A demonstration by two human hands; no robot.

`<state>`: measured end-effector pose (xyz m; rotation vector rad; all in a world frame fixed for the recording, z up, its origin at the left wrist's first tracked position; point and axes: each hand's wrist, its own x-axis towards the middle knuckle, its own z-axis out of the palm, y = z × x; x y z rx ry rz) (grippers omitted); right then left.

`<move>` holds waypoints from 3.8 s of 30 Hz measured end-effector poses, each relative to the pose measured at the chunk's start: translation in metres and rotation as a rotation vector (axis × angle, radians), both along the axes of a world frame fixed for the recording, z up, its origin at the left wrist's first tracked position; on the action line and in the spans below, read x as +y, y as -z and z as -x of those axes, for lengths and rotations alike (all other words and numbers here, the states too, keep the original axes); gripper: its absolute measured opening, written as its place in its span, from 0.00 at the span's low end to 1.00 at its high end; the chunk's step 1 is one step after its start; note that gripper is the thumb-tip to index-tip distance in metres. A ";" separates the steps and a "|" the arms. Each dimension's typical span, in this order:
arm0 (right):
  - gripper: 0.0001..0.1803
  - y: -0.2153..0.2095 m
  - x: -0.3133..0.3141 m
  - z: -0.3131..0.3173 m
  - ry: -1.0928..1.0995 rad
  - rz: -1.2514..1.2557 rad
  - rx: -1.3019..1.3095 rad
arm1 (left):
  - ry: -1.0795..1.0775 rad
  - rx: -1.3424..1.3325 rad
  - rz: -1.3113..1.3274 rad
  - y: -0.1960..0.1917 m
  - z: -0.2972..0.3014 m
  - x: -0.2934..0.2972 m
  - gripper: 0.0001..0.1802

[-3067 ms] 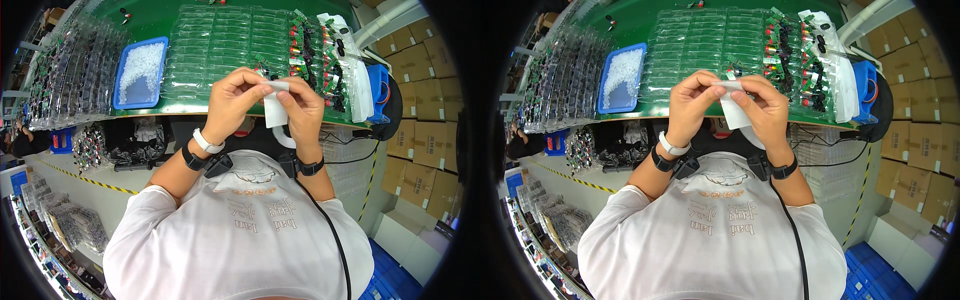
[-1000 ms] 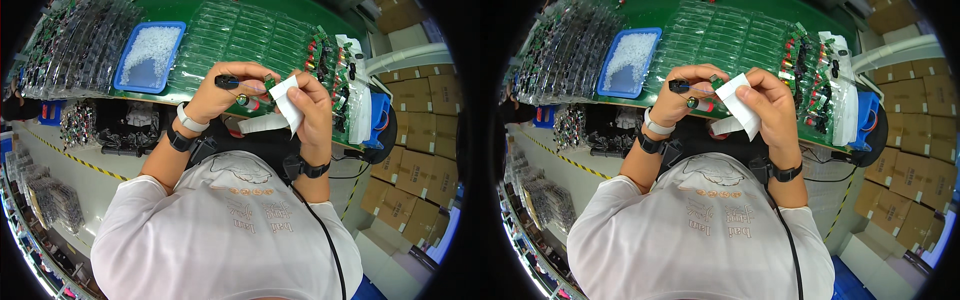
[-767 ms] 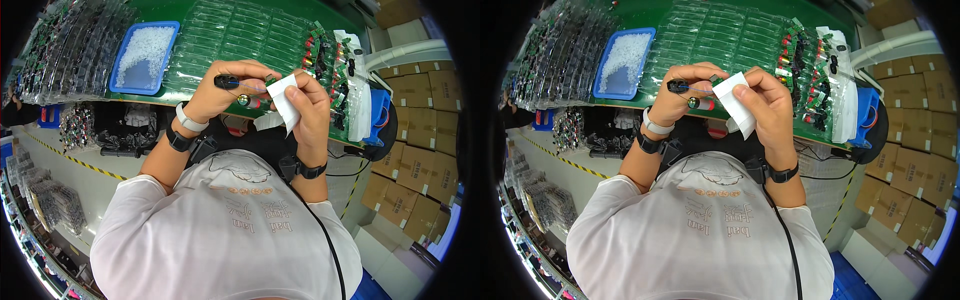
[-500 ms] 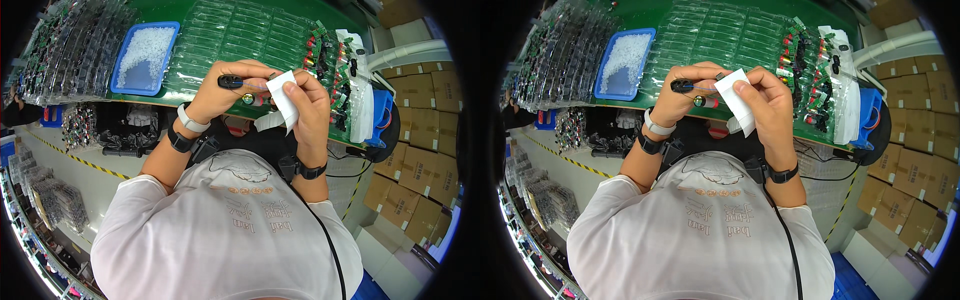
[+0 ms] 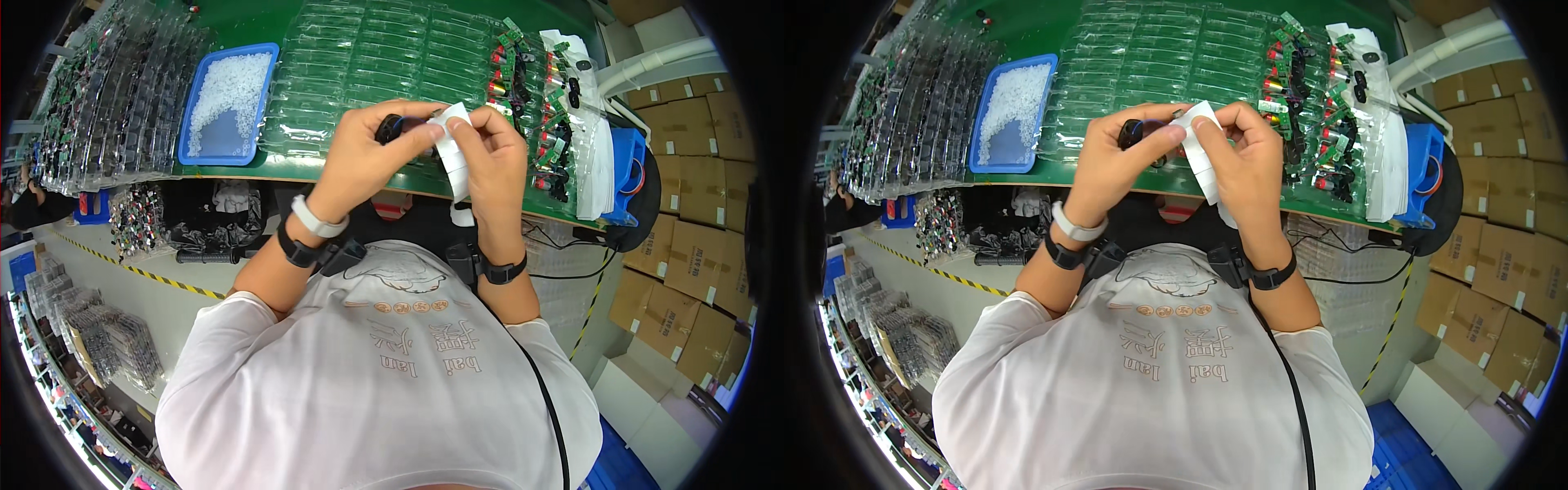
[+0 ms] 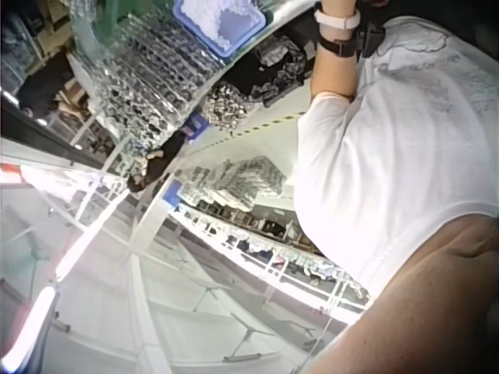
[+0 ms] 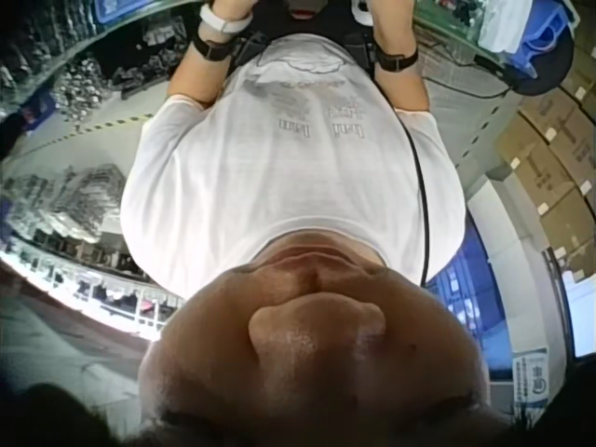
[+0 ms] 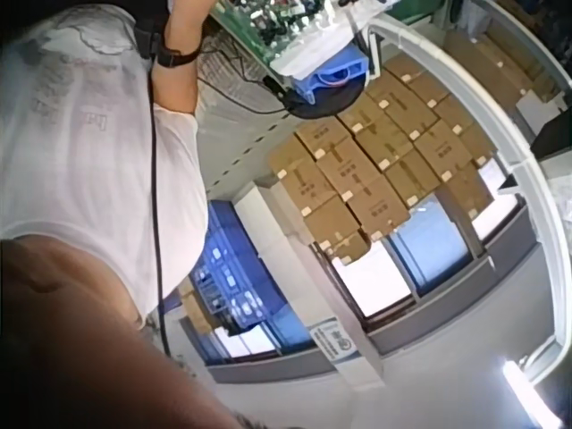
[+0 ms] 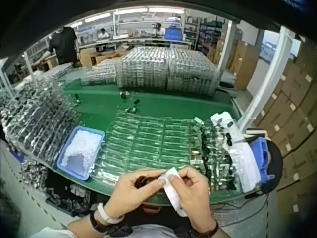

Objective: Wiping and cleaning small valve components with a cloth at a factory workbench.

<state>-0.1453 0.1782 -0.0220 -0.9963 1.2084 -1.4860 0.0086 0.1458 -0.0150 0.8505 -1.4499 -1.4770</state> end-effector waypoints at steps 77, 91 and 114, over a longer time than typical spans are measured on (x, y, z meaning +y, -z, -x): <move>0.04 0.010 -0.019 0.002 -0.499 0.321 0.331 | 0.270 0.383 -0.735 0.030 -0.070 -0.011 0.12; 0.04 0.008 -0.013 0.006 -0.578 0.343 0.465 | 0.274 0.258 -0.711 0.025 -0.069 -0.013 0.13; 0.04 0.009 -0.013 0.019 -0.582 0.346 0.511 | 0.322 0.085 -0.766 0.023 -0.058 -0.018 0.11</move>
